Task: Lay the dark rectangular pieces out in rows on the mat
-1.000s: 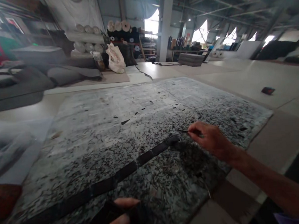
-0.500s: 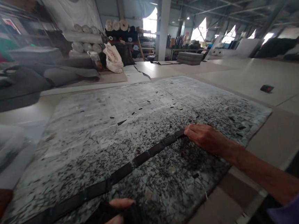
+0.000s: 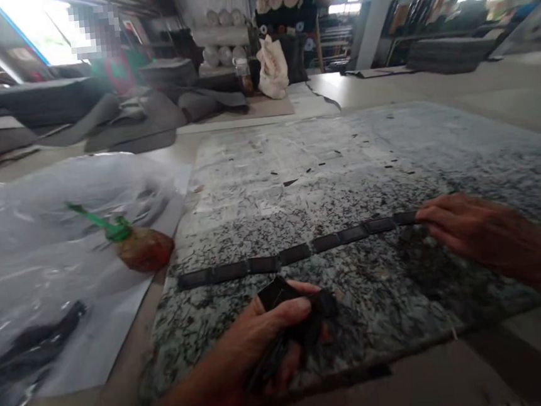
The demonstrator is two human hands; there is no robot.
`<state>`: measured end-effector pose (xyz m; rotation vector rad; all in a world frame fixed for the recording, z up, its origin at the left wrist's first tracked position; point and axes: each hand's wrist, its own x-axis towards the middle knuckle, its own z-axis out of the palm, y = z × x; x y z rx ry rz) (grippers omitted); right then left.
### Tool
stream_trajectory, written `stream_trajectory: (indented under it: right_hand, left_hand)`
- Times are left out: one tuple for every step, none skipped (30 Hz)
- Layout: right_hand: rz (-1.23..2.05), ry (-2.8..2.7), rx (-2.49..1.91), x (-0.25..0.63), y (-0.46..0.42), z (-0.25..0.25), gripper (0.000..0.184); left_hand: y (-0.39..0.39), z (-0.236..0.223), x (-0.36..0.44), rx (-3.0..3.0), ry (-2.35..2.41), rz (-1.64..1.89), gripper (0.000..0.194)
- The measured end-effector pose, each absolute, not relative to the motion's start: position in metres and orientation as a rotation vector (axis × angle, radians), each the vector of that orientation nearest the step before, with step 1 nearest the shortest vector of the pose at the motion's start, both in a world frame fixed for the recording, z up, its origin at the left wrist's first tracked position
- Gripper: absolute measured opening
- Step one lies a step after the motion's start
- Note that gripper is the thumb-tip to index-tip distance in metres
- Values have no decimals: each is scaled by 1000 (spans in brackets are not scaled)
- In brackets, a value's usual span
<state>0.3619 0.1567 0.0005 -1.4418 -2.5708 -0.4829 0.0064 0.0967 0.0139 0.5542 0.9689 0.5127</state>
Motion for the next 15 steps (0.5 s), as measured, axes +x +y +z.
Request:
stream_trajectory:
  right_hand:
    - [-398, -2497, -1470, 351, 152, 5, 18]
    - [-273, -2421, -1495, 337, 147, 10, 18]
    - [-111, -2337, -1486, 320, 140, 15, 17]
    - [83, -2276, -1469, 301, 134, 20, 16]
    - [285, -2232, -1453, 282, 128, 24, 16]
    - [463, -2211, -1436, 262, 122, 27, 15]
    - [602, -2209, -1388, 245, 118, 29, 12]
    - [711, -2212, -1329, 229, 115, 31, 11]
    - [810, -2214, -1298, 217, 112, 31, 10]
    - [874, -2217, -1277, 207, 110, 31, 9]
    - [916, -2218, -1284, 201, 110, 31, 7]
    - [944, -2217, -1314, 196, 109, 31, 5]
    - [961, -2213, -1354, 194, 109, 31, 3]
    - [970, -2203, -1402, 192, 109, 32, 2]
    - [981, -2186, -1446, 192, 109, 33, 3]
  left_hand:
    - [97, 12, 6, 566, 950, 512, 37]
    - [97, 9, 5, 578, 937, 513, 38]
    - [97, 8, 5, 590, 932, 514, 38]
    - [97, 7, 5, 601, 930, 512, 37]
    - [96, 6, 5, 613, 925, 511, 36]
    - [96, 6, 6, 623, 923, 502, 34]
    - [95, 6, 6, 630, 920, 499, 33]
    - [95, 7, 7, 633, 921, 500, 33]
    - [94, 7, 7, 635, 933, 498, 33]
    - [94, 7, 7, 642, 947, 495, 34]
    - [93, 7, 7, 648, 961, 493, 35]
    - [93, 7, 7, 650, 972, 504, 35]
    - [92, 6, 7, 643, 976, 522, 33]
    - [92, 6, 7, 630, 975, 537, 30]
    - [92, 4, 8, 614, 963, 551, 27]
